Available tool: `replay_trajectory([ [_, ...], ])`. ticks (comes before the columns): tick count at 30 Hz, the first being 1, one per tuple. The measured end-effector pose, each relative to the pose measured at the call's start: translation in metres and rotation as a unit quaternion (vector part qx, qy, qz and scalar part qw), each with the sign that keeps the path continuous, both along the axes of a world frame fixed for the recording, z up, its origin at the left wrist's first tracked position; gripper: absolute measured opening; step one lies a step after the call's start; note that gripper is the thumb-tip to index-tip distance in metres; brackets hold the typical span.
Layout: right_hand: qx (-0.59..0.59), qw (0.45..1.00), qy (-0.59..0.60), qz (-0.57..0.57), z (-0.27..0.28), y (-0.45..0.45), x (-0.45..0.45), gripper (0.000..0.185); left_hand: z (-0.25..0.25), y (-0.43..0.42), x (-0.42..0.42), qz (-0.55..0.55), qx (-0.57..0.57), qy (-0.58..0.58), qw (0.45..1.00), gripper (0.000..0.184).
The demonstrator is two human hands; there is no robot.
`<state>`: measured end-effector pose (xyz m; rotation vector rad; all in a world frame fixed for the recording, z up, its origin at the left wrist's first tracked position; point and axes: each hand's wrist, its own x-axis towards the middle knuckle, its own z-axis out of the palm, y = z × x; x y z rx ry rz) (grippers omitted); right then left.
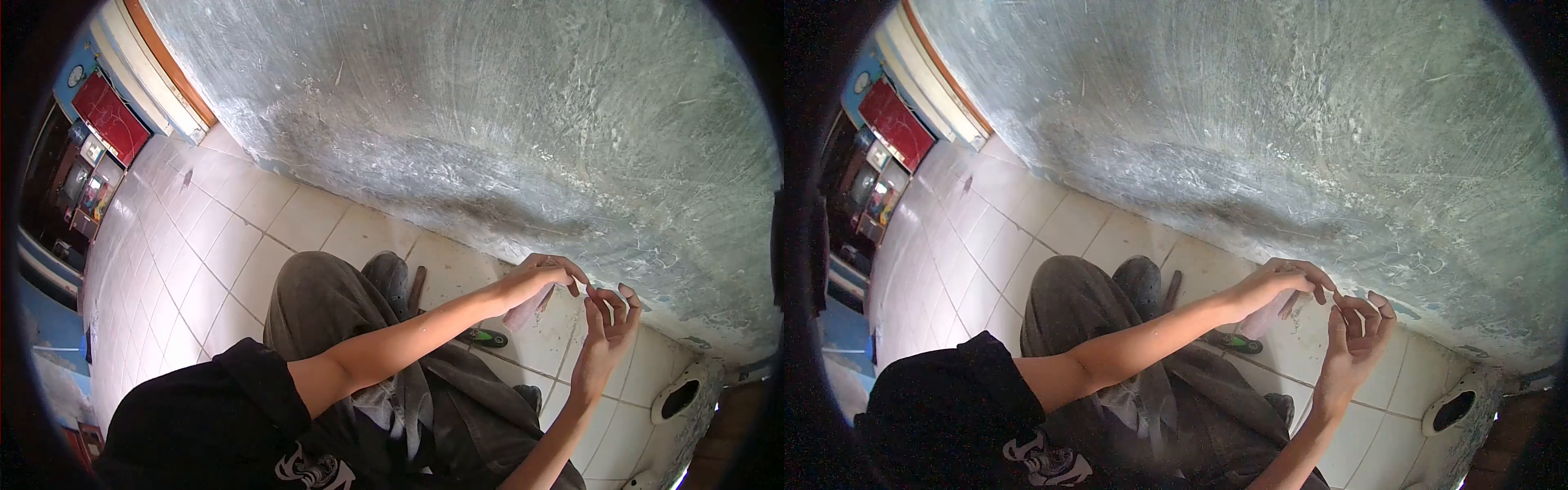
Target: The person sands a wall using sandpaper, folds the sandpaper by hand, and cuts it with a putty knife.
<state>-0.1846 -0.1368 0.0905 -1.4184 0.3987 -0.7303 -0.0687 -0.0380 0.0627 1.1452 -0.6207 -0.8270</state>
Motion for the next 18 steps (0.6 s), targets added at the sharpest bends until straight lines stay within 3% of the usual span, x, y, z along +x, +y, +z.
replay_trajectory([
  [10,0.027,1.000,-0.009,0.007,0.0043,0.0036,0.0001,0.039,-0.0046,-0.0017,0.0002,0.011,-0.002,-0.071,0.997,0.028],
  [18,0.061,0.998,-0.018,0.030,0.0015,0.0007,-0.0008,0.043,-0.0028,-0.0002,-0.0047,0.023,0.049,-0.142,0.988,0.037],
])
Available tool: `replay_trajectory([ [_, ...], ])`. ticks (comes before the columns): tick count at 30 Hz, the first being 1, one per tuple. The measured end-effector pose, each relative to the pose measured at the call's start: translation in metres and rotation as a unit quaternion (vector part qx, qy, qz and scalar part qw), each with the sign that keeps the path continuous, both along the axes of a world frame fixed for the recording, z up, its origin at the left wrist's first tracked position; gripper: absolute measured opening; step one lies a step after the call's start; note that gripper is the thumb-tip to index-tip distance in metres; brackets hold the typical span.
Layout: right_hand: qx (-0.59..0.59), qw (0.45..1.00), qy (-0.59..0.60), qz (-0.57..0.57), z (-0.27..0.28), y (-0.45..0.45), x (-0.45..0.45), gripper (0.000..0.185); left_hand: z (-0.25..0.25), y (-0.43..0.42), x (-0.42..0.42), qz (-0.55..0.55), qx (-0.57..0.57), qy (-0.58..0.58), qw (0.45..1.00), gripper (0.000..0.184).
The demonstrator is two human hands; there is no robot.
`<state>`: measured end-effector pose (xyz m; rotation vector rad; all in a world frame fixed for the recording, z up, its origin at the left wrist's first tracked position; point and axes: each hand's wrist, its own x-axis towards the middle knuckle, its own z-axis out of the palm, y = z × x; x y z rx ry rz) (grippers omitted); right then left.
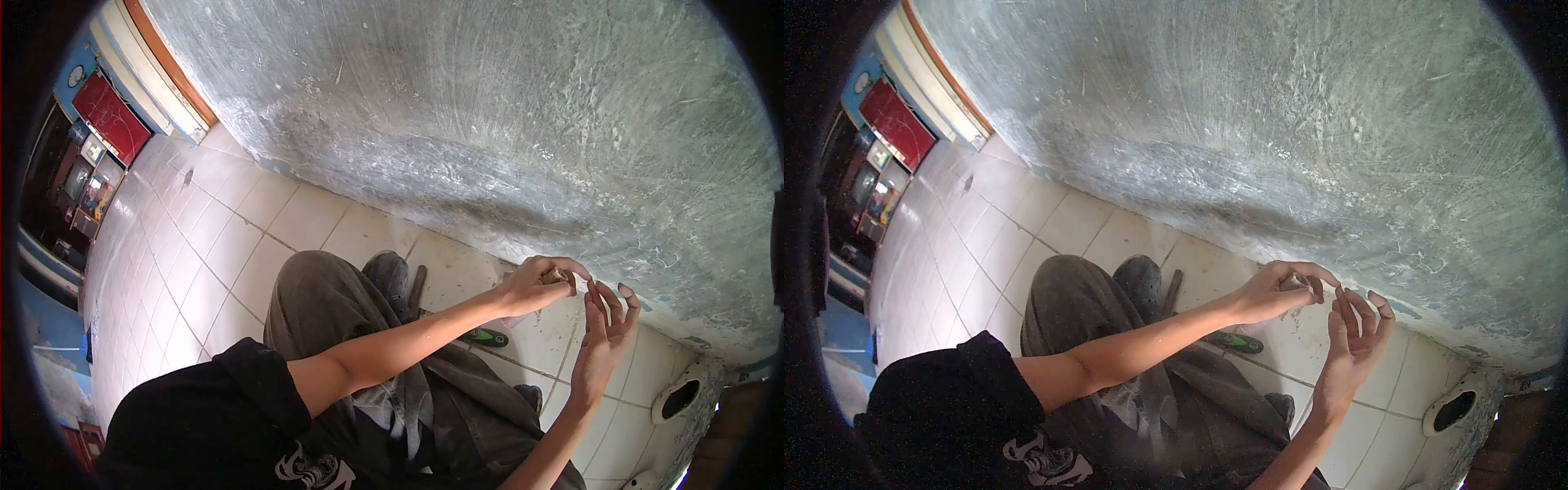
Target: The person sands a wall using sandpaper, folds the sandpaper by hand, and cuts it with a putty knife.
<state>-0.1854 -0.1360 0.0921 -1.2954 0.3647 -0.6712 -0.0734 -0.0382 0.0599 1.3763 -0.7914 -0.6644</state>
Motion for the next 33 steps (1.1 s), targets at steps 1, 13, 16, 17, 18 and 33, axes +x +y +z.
replay_trajectory([
  [1,0.005,1.000,-0.002,-0.001,0.001,0.001,0.000,0.043,0.001,0.000,-0.002,0.000,0.000,0.000,1.000,0.037],
  [13,0.055,0.998,-0.039,0.020,-0.002,0.001,0.000,0.046,-0.001,-0.003,-0.008,0.067,0.002,-0.138,0.988,0.035],
  [16,0.063,0.997,-0.047,0.027,-0.002,0.002,0.000,0.047,0.000,-0.002,-0.007,0.076,0.012,-0.157,0.985,0.035],
  [17,0.062,0.996,-0.049,0.031,-0.002,0.002,0.000,0.047,-0.001,-0.002,-0.006,0.074,0.013,-0.161,0.984,0.036],
  [18,0.062,0.996,-0.049,0.031,-0.002,0.002,0.000,0.047,-0.002,-0.002,-0.005,0.072,0.014,-0.165,0.984,0.037],
  [33,0.112,0.986,-0.114,0.037,-0.010,-0.008,-0.005,0.035,0.000,0.001,-0.001,0.116,-0.026,-0.187,0.975,0.039],
])
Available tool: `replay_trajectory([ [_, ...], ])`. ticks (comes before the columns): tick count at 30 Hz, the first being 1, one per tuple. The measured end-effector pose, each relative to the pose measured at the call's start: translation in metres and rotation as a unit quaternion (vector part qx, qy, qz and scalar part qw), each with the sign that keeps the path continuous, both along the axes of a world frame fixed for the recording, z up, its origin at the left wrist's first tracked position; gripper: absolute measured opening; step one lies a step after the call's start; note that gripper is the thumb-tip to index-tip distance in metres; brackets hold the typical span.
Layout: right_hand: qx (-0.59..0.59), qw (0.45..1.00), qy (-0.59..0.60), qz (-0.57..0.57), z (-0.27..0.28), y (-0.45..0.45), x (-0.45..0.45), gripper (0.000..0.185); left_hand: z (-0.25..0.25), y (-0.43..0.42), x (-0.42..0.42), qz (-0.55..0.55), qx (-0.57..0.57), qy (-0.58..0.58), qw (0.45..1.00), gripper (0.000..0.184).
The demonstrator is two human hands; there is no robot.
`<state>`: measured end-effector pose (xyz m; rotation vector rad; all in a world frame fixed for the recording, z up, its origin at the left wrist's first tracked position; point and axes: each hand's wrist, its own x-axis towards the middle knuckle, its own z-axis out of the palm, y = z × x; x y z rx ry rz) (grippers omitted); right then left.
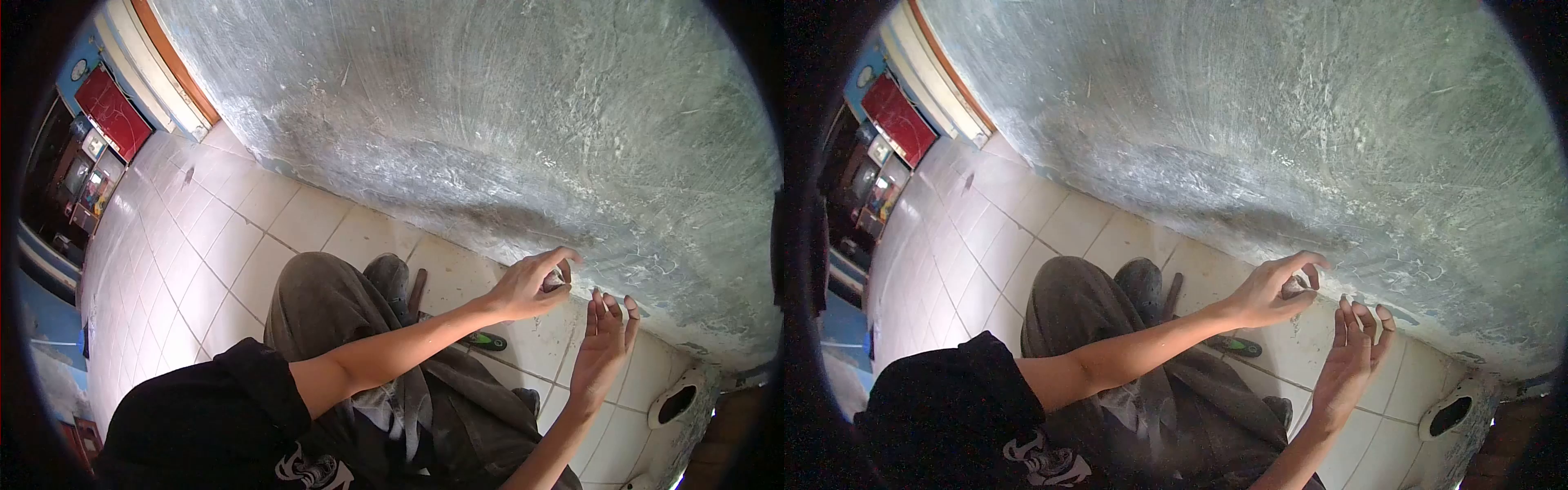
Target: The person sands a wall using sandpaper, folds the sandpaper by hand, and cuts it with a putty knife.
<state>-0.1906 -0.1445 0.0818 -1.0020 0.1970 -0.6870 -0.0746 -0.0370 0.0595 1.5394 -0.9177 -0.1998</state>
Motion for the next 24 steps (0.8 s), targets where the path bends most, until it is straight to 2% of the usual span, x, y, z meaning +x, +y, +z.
replay_trajectory([
  [7,0.009,1.000,-0.005,0.009,0.002,0.001,0.001,0.035,0.000,-0.001,0.001,-0.009,0.022,0.052,0.998,0.033],
  [10,0.003,1.000,0.023,-0.005,0.006,0.003,0.001,0.036,-0.001,-0.003,0.001,-0.053,0.043,0.109,0.992,0.030],
  [12,0.006,1.000,0.027,0.002,0.005,0.003,0.002,0.037,0.001,-0.003,0.000,-0.119,0.004,0.223,0.968,0.032],
  [24,-0.006,0.999,0.051,-0.015,0.011,0.008,0.004,0.038,0.005,-0.001,0.000,-0.131,-0.011,0.226,0.965,0.033],
])
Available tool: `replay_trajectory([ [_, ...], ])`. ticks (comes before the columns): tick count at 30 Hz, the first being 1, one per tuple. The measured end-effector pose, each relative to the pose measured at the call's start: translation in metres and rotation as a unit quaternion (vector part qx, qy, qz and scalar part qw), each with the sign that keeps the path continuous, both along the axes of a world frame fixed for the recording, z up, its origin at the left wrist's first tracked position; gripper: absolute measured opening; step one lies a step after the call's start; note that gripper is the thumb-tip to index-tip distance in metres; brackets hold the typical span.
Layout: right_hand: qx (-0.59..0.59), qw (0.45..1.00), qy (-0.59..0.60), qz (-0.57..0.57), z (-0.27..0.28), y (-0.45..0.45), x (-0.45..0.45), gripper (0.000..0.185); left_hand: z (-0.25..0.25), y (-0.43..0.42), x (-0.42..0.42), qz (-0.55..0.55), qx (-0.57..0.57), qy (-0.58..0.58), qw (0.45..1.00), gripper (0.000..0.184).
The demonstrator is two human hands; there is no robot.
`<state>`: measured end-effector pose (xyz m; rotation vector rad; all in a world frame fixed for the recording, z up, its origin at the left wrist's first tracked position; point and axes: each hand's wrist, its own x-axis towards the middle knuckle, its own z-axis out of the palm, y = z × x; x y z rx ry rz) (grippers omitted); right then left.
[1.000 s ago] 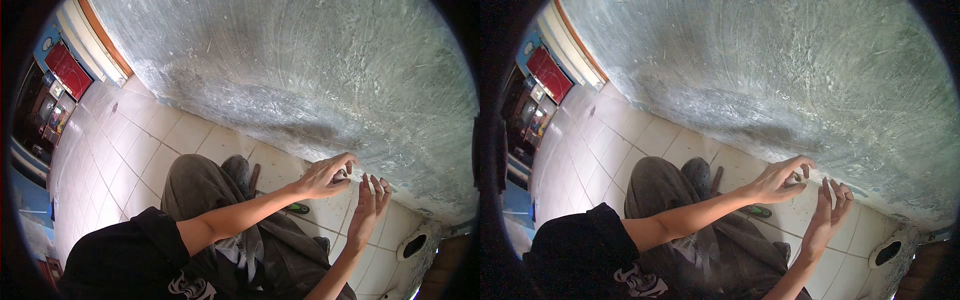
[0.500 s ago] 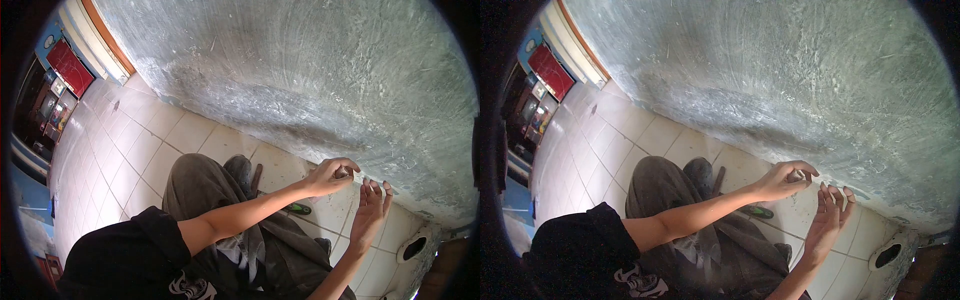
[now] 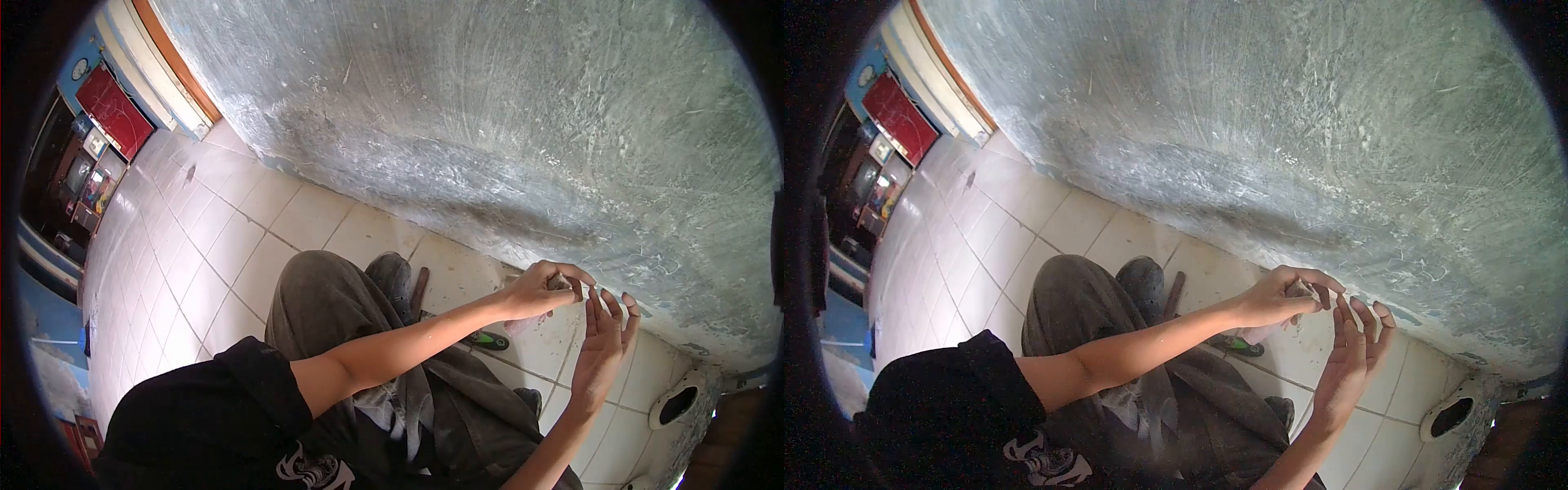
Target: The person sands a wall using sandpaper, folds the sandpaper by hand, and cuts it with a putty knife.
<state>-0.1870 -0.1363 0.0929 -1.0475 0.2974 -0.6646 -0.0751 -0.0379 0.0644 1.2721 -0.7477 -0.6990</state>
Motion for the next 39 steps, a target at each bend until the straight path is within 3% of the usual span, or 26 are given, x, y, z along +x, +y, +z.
replay_trajectory([
  [7,-0.038,0.996,0.067,-0.043,-0.003,-0.001,0.001,0.035,-0.002,0.001,0.003,0.003,0.019,-0.027,0.999,0.035],
  [9,-0.175,0.971,0.152,-0.062,-0.016,-0.010,0.000,0.032,-0.002,0.002,0.004,0.043,0.099,-0.202,0.973,0.035],
  [10,-0.175,0.971,0.152,-0.062,-0.023,-0.013,0.000,0.032,-0.002,0.004,0.003,0.043,0.099,-0.202,0.973,0.035],
  [12,-0.322,0.925,0.160,-0.119,-0.029,-0.016,0.002,0.030,-0.002,0.008,0.000,0.112,0.214,-0.310,0.920,0.035],
  [13,-0.322,0.925,0.160,-0.119,-0.028,-0.014,0.003,0.030,-0.002,0.008,0.000,0.113,0.214,-0.310,0.919,0.035],
  [15,-0.420,0.871,0.186,-0.174,-0.022,-0.007,0.004,0.029,-0.002,0.007,0.000,0.140,0.309,-0.167,0.926,0.036],
  [16,-0.420,0.871,0.186,-0.174,-0.023,-0.008,0.004,0.029,-0.002,0.006,0.001,0.140,0.309,-0.167,0.926,0.036],
  [18,-0.388,0.897,0.196,-0.082,-0.027,-0.011,0.003,0.025,-0.008,0.005,0.004,0.110,0.263,-0.002,0.959,0.036],
  [19,-0.389,0.897,0.196,-0.081,-0.028,-0.011,0.003,0.025,-0.016,0.003,0.005,0.110,0.263,-0.002,0.959,0.036],
  [21,-0.328,0.882,0.319,0.115,-0.029,-0.007,0.003,0.027,-0.025,-0.003,0.004,0.017,0.079,0.167,0.983,0.034],
  [22,-0.212,0.905,0.341,0.141,-0.028,0.001,0.002,0.038,-0.021,0.001,0.003,-0.036,0.131,0.187,0.973,0.033],
  [27,-0.115,0.927,0.308,0.178,-0.020,0.001,0.001,0.040,-0.023,-0.003,0.004,-0.064,0.130,0.080,0.986,0.037],
  [29,-0.182,0.928,0.298,0.127,-0.020,-0.003,0.000,0.033,-0.003,0.003,-0.001,-0.059,0.200,-0.003,0.978,0.043],
  [33,-0.236,0.929,0.283,0.015,-0.028,-0.012,0.001,0.025,-0.018,0.003,0.009,-0.138,0.119,0.037,0.983,0.032],
  [35,-0.284,0.917,0.279,-0.006,-0.040,-0.019,0.001,0.028,-0.028,0.000,0.015,-0.116,0.101,0.040,0.987,0.024],
  [37,-0.301,0.914,0.272,-0.032,-0.047,-0.019,0.003,0.029,-0.021,0.002,0.020,-0.090,0.118,-0.073,0.986,0.024],
  [39,-0.319,0.908,0.266,-0.058,-0.040,-0.015,0.002,0.031,-0.009,0.007,0.023,-0.040,0.138,-0.051,0.988,0.022],
])
